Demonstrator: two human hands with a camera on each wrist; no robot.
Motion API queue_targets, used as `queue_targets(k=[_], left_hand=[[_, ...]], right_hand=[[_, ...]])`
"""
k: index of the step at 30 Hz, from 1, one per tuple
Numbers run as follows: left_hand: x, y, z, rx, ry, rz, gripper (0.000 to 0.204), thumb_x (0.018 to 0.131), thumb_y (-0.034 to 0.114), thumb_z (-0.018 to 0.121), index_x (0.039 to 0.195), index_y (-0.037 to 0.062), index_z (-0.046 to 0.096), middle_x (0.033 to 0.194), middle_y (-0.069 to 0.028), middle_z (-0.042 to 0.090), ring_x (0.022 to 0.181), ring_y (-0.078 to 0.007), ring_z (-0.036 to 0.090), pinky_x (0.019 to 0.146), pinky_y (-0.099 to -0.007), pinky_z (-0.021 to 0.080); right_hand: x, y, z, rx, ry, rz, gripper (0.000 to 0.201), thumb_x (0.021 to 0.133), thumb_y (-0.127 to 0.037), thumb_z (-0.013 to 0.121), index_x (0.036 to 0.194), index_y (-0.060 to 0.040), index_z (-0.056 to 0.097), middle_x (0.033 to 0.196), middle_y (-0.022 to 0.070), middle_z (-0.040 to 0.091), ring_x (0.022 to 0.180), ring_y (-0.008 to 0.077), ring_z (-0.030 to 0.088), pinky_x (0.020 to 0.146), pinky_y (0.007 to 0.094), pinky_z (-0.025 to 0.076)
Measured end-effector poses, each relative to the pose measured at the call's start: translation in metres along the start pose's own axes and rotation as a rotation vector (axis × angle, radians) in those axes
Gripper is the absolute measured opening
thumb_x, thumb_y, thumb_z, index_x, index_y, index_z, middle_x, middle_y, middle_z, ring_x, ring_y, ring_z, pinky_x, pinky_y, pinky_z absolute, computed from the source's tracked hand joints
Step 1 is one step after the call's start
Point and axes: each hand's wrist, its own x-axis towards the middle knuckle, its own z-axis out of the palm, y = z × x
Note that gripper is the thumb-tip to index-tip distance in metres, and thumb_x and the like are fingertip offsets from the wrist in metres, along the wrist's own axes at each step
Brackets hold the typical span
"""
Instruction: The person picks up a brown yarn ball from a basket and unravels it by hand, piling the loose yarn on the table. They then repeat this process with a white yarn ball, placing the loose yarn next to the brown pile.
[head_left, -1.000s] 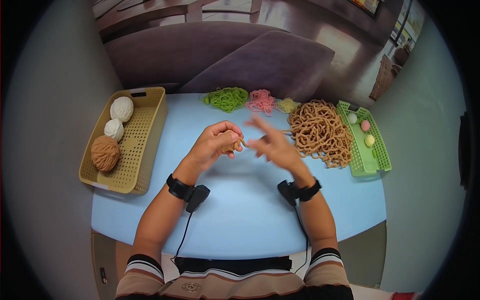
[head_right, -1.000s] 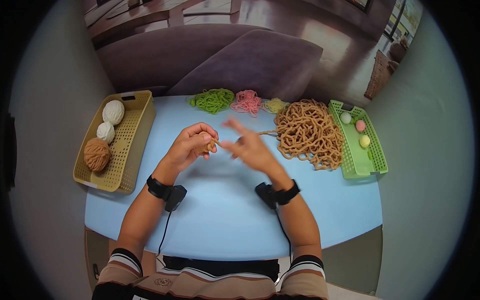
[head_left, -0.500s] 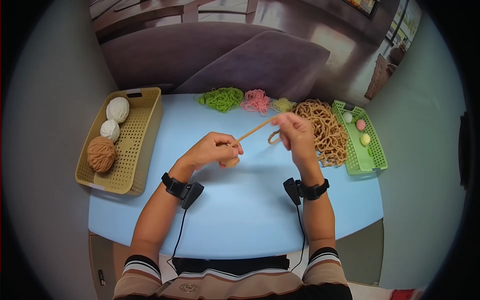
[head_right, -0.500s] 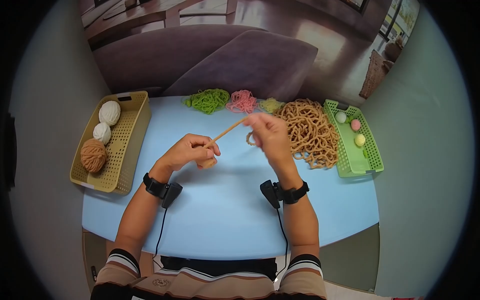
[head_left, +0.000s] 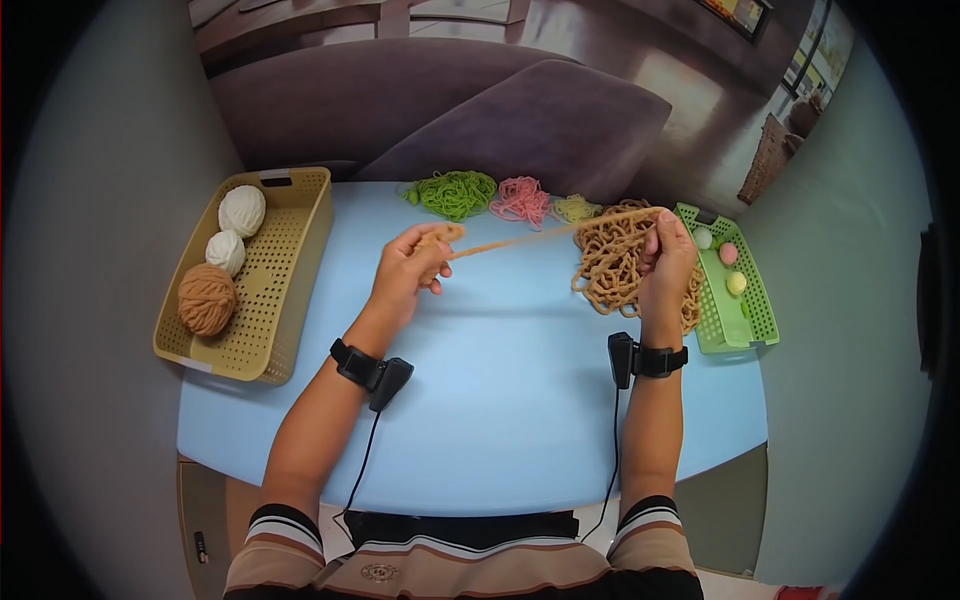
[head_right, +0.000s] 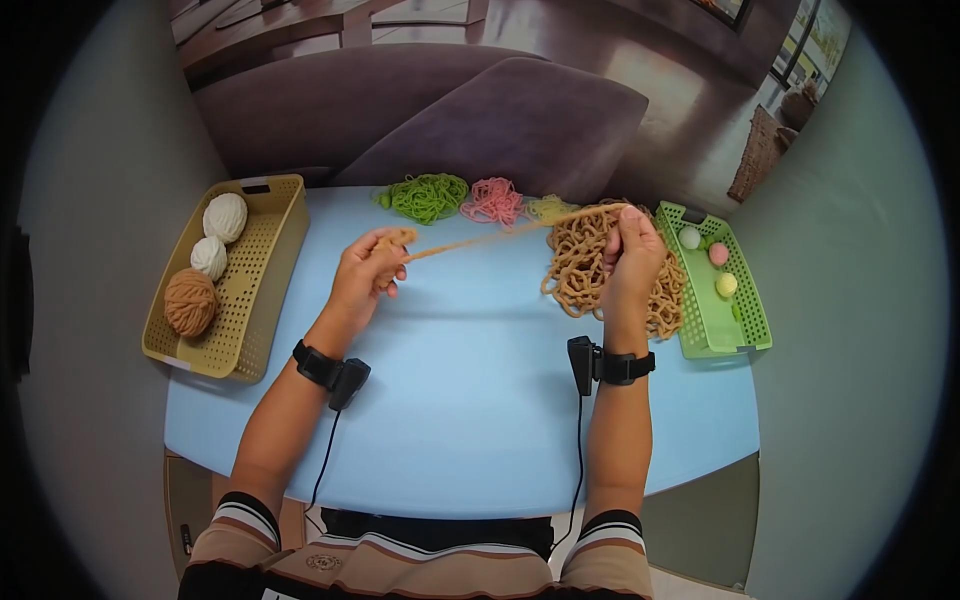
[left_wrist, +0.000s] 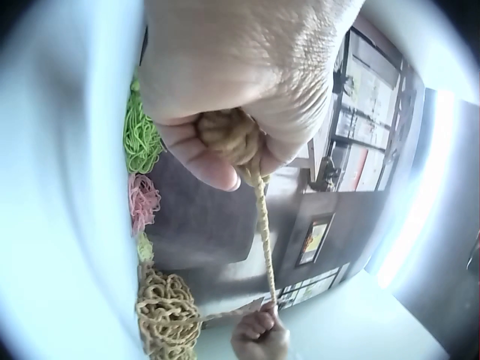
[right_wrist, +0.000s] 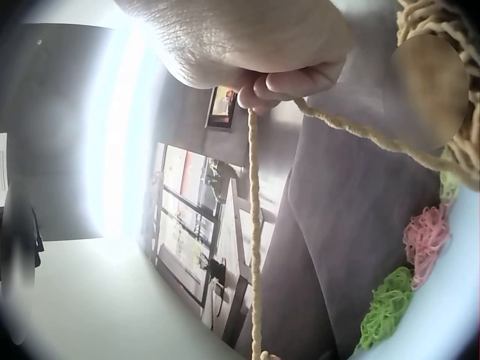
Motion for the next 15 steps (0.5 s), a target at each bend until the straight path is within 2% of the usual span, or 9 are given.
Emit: queue_targets(k=[2, 3, 6, 12, 15], left_hand=[[0.002, 0.001, -0.005, -0.068, 0.093, 0.029, 0.029, 0.096, 0.023, 0.068, 0.117, 0.0056, 0.062, 0.087, -0.0007, 0.06, 0.063, -0.0066, 0.058, 0.045, -0.0176, 0.043], [0.003, 0.002, -0.006, -0.088, 0.054, 0.039, 0.024, 0.097, 0.025, 0.068, 0.112, 0.0081, 0.059, 0.09, -0.0019, 0.06, 0.063, -0.0068, 0.058, 0.042, -0.0165, 0.04], [0.002, -0.004, -0.01, -0.128, -0.036, -0.039, 0.024, 0.095, 0.022, 0.07, 0.111, 0.0104, 0.056, 0.093, -0.0028, 0.059, 0.064, -0.0072, 0.058, 0.041, -0.0164, 0.038], [-0.004, 0.008, -0.007, -0.213, -0.223, -0.098, 0.034, 0.091, 0.013, 0.07, 0.118, 0.0125, 0.05, 0.099, -0.0054, 0.059, 0.069, -0.0108, 0.063, 0.042, -0.0169, 0.044], [-0.008, 0.01, 0.0, -0.177, -0.222, -0.113, 0.037, 0.09, 0.011, 0.069, 0.121, 0.0115, 0.05, 0.1, -0.0057, 0.059, 0.072, -0.0118, 0.065, 0.045, -0.0181, 0.048]], right_hand=[[0.004, 0.001, -0.003, 0.025, 0.028, 0.002, 0.026, 0.104, -0.028, 0.057, 0.087, -0.0083, 0.063, 0.061, -0.0056, 0.048, 0.048, 0.0028, 0.036, 0.042, 0.0191, 0.027], [0.006, 0.001, -0.005, 0.037, 0.042, 0.004, 0.027, 0.104, -0.028, 0.057, 0.086, -0.0086, 0.062, 0.061, -0.0054, 0.048, 0.048, 0.003, 0.037, 0.042, 0.019, 0.027], [0.011, 0.0, -0.012, -0.023, 0.073, -0.085, 0.026, 0.105, -0.028, 0.056, 0.089, -0.0078, 0.064, 0.064, -0.0042, 0.052, 0.053, 0.0034, 0.042, 0.046, 0.0189, 0.032], [0.032, 0.01, -0.037, -0.236, 0.218, -0.325, 0.025, 0.106, -0.026, 0.054, 0.098, -0.0057, 0.068, 0.079, -0.0001, 0.066, 0.07, 0.0054, 0.059, 0.058, 0.0209, 0.044], [0.04, 0.02, -0.056, -0.325, 0.222, -0.246, 0.025, 0.104, -0.023, 0.056, 0.109, -0.0015, 0.068, 0.094, 0.0047, 0.07, 0.081, 0.0098, 0.064, 0.065, 0.0237, 0.049]])
